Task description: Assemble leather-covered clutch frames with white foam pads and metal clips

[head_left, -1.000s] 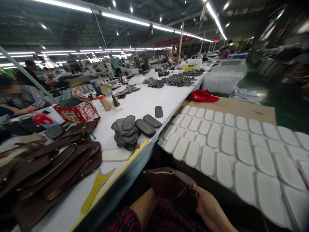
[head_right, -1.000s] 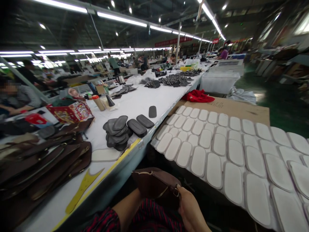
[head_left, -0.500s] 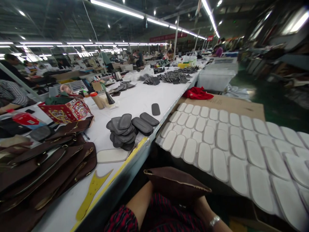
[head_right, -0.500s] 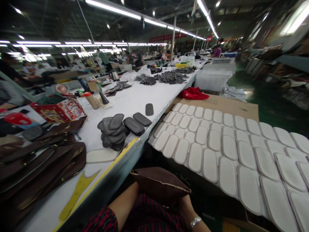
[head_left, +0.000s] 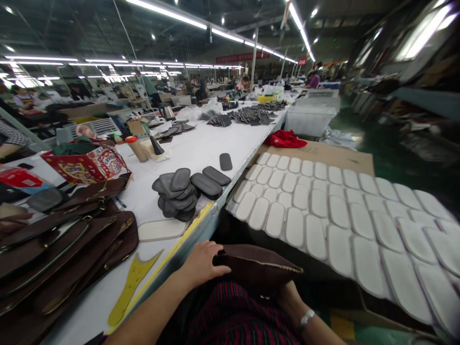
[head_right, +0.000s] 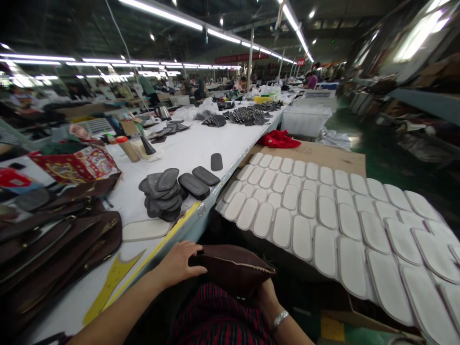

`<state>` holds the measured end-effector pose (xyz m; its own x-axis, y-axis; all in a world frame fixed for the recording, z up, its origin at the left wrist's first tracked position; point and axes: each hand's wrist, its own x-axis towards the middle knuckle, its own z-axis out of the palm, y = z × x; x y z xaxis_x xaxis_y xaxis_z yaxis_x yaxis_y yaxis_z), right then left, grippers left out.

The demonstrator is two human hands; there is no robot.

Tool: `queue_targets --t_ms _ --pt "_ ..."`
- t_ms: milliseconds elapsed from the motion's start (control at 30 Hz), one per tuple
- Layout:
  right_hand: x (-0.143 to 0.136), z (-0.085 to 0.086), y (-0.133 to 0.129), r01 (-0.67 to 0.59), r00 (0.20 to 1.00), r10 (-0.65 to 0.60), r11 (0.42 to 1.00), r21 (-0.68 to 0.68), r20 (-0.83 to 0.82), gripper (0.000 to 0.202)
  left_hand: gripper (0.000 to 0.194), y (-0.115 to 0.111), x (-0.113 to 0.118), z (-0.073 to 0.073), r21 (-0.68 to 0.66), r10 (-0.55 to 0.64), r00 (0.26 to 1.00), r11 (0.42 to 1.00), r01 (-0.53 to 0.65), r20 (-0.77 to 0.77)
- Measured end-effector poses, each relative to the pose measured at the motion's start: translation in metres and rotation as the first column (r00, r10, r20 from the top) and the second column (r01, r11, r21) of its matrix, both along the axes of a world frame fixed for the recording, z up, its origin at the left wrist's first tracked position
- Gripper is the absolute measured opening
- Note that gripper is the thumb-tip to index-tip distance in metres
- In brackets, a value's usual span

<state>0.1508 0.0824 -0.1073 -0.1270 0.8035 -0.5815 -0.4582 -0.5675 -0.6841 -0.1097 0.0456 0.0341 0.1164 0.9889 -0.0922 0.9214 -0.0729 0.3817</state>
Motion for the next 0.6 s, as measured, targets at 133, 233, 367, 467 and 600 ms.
queue_targets --t_ms 133,233,367,467,600 --pt "0.0 0.006 -0.003 0.001 1.0 -0.001 1.0 -0.009 -0.028 0.034 0.043 -0.001 0.005 0.011 -0.105 -0.181 0.983 0.977 0.184 0.035" --pt "-0.002 0.012 -0.006 -0.013 0.999 0.012 1.0 -0.016 -0.051 0.035 0.042 -0.011 0.01 0.014 -0.096 -0.285 0.956 0.952 0.291 0.075" --pt "-0.003 0.019 -0.008 -0.036 0.997 0.035 0.999 -0.027 -0.062 0.03 0.038 -0.004 0.019 0.015 -0.227 -0.224 0.973 0.946 0.23 0.054" --pt "-0.002 0.02 -0.006 -0.034 0.998 0.032 0.999 -0.036 -0.048 0.024 0.043 0.01 0.025 0.018 -0.294 -0.214 0.976 0.931 0.216 0.038" --pt "0.0 0.016 -0.006 -0.009 1.0 0.009 1.0 0.004 -0.002 0.022 0.041 0.01 0.029 0.02 -0.26 -0.416 0.907 0.871 0.417 0.063"
